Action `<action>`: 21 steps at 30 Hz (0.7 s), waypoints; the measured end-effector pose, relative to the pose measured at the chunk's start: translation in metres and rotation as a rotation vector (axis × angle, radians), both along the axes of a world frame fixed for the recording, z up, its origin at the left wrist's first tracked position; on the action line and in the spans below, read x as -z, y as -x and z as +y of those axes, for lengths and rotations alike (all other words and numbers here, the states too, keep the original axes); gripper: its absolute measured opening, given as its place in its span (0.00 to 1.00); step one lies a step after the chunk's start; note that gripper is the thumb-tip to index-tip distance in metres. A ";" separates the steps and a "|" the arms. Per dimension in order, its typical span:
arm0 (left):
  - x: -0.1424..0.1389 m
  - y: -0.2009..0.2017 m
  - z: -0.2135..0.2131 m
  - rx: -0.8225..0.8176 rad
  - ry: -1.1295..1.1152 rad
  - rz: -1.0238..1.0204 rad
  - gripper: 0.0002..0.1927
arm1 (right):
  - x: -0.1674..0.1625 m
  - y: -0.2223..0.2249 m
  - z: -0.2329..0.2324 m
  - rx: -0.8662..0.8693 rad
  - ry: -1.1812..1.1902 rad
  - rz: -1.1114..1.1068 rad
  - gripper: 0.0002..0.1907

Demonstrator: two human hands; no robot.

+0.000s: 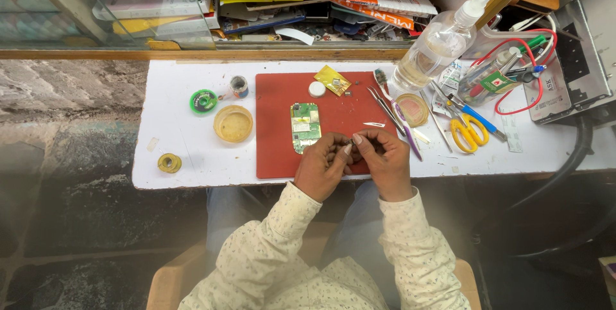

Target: The person works on a small green circuit board on a red mat, using tweezers to handle a tiny component and a blue-handled tool to scrape or clean the board surface. The person repeatedly picks up and places the component while adjusting the board position.

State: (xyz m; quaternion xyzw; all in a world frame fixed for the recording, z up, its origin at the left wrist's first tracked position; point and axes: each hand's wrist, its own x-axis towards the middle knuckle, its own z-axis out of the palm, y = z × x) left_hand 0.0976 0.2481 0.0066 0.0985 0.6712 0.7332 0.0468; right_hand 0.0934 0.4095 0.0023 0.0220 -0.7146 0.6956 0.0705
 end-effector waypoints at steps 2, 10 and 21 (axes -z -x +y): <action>0.001 0.000 -0.001 0.003 -0.001 0.006 0.10 | -0.002 0.002 0.001 0.007 -0.059 0.002 0.08; -0.002 -0.003 0.002 -0.063 0.053 0.062 0.11 | -0.011 0.008 0.008 -0.007 -0.059 -0.048 0.08; 0.010 -0.011 0.004 -0.036 -0.121 -0.084 0.11 | -0.030 0.009 0.011 -0.095 -0.118 -0.137 0.08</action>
